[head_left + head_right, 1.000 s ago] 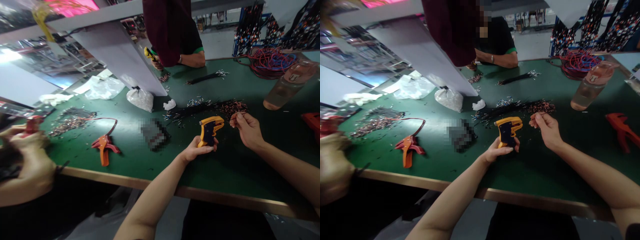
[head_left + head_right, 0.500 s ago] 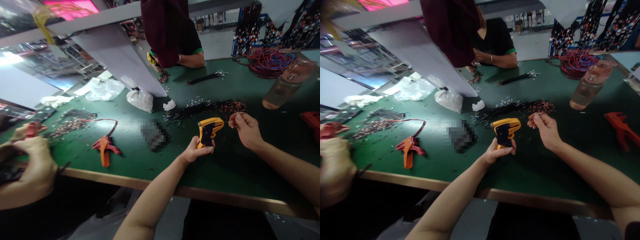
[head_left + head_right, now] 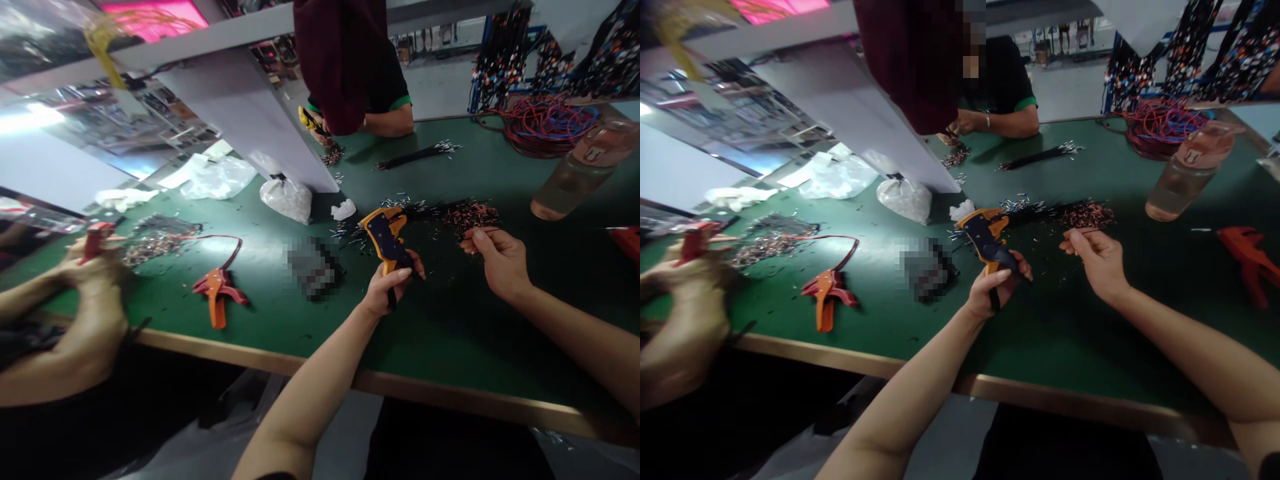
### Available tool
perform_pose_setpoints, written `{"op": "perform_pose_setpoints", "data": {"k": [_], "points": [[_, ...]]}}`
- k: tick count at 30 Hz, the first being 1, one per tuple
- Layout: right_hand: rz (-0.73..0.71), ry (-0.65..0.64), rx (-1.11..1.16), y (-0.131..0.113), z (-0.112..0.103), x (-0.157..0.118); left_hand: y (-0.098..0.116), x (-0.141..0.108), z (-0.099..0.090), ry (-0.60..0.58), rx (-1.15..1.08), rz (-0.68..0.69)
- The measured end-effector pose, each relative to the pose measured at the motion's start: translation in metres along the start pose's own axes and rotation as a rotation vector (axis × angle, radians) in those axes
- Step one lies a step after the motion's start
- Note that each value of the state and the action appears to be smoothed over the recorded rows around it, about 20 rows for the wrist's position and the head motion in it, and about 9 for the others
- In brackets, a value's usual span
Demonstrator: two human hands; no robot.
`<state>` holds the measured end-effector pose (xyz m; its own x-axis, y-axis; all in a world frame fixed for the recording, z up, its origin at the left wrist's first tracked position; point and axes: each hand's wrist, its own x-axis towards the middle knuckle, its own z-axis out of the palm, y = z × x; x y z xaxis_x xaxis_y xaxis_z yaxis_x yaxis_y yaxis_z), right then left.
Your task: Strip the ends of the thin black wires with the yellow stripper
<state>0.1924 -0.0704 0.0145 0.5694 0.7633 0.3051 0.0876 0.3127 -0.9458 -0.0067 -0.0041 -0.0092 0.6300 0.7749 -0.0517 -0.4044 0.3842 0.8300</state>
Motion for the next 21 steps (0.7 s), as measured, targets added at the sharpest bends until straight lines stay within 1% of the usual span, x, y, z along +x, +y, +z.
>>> {"op": "perform_pose_setpoints", "data": {"k": [4, 9, 14, 21], "points": [[-0.044, -0.022, -0.047, -0.01, 0.001, -0.005, -0.003, -0.001, 0.0, -0.036, 0.073, -0.009], [-0.069, -0.126, -0.145, -0.025, 0.002, -0.013, -0.007, -0.004, -0.002, -0.126, 0.168, -0.084], [-0.09, -0.153, -0.16, -0.028, 0.003, -0.019, -0.004, -0.009, 0.0, -0.144, 0.197, -0.104], [-0.147, -0.253, -0.239, -0.03, 0.003, -0.027, -0.006, -0.009, -0.002, -0.176, 0.233, -0.095]]}}
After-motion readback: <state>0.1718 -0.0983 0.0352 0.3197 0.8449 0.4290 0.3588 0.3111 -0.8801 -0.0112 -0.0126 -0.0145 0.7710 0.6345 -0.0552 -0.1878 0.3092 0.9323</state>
